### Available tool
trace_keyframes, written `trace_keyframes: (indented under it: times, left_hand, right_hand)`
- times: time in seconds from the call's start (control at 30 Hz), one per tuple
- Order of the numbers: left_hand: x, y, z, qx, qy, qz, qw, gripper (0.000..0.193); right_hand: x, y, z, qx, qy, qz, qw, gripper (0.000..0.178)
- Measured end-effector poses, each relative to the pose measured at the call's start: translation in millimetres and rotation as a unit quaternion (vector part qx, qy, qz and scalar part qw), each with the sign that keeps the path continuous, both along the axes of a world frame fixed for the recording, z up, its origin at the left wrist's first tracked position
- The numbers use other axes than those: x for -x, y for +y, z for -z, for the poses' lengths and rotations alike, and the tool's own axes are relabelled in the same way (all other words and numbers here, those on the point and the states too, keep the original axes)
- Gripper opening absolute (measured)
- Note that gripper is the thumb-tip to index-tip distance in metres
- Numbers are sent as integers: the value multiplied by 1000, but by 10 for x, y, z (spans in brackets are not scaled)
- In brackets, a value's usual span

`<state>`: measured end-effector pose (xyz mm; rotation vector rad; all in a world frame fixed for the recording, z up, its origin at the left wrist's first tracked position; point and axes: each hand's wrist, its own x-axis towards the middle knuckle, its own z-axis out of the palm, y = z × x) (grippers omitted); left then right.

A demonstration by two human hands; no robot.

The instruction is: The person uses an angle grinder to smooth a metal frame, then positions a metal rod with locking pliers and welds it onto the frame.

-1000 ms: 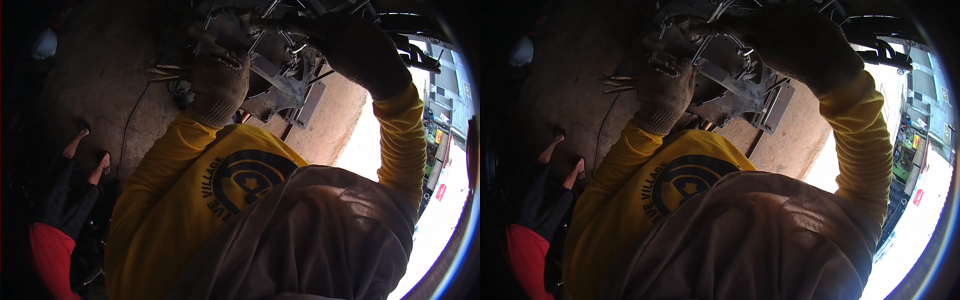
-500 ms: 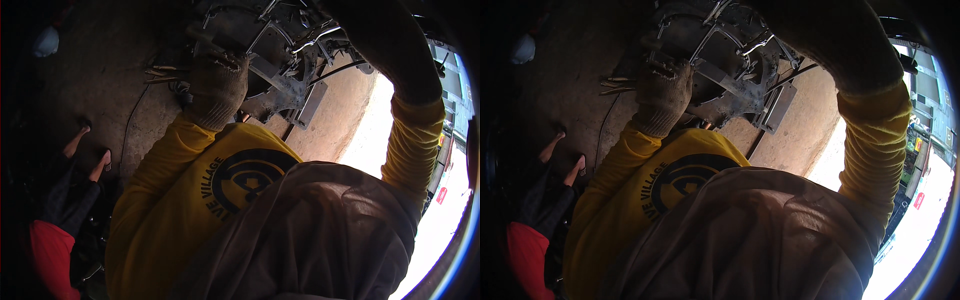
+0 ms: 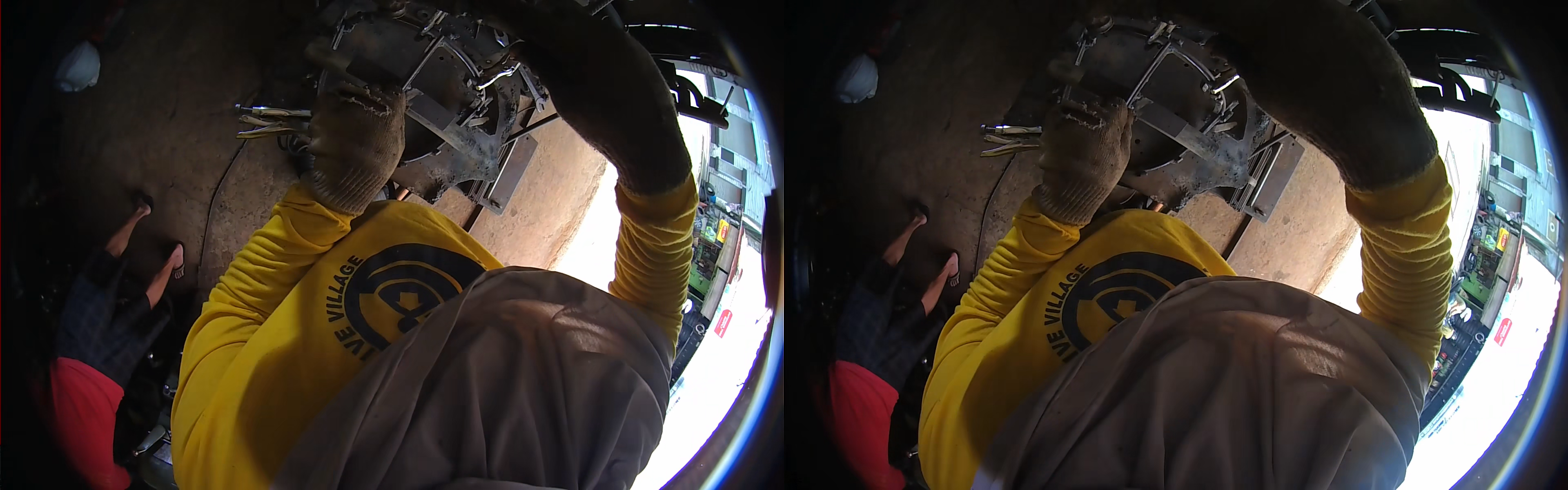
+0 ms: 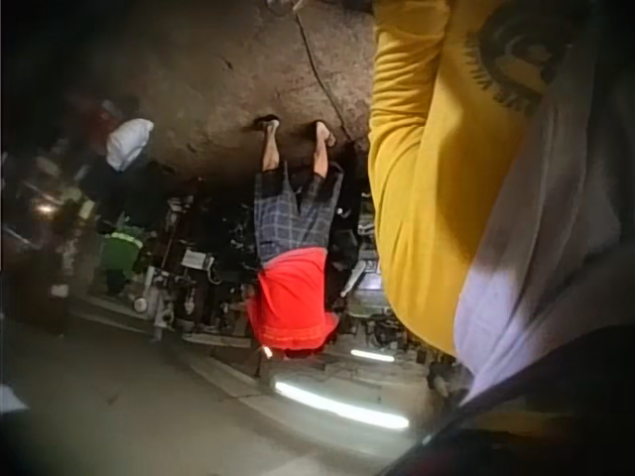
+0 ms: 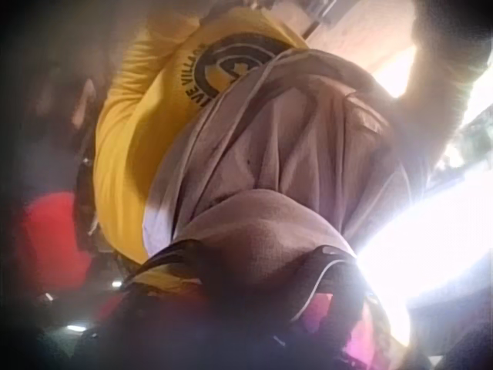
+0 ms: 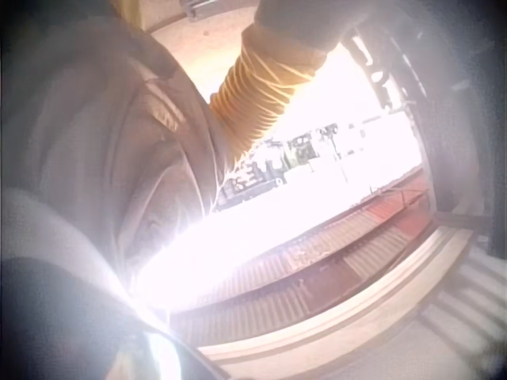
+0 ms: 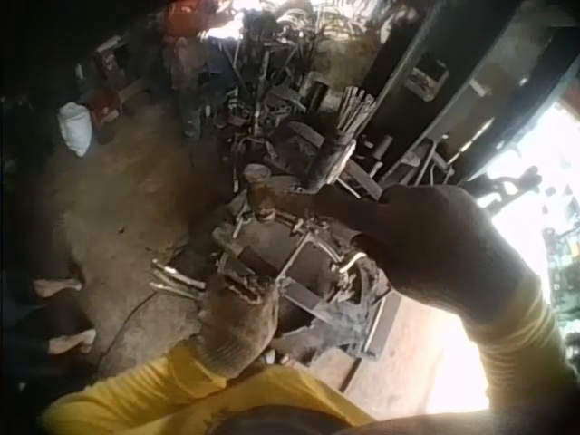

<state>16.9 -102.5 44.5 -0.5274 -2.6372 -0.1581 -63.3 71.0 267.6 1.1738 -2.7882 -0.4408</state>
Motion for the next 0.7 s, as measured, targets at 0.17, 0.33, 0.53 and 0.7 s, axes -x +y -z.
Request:
trace_keyframes:
  times: [0.17,0.33,0.53,0.7]
  left_hand:
    - [71,-36,-55,47,102,9,994,19]
    - [7,-41,-41,80,12,2,997,22]
    - [111,-217,-125,-136,-85,45,986,15]
    - [315,-679,-425,-148,-183,19,972,19]
  right_hand:
    - [8,-36,-8,6,-175,158,972,46]
    - [6,541,625,-57,36,-58,996,51]
    - [36,733,745,51,17,-61,997,41]
    - [-68,927,838,122,-46,55,990,42]
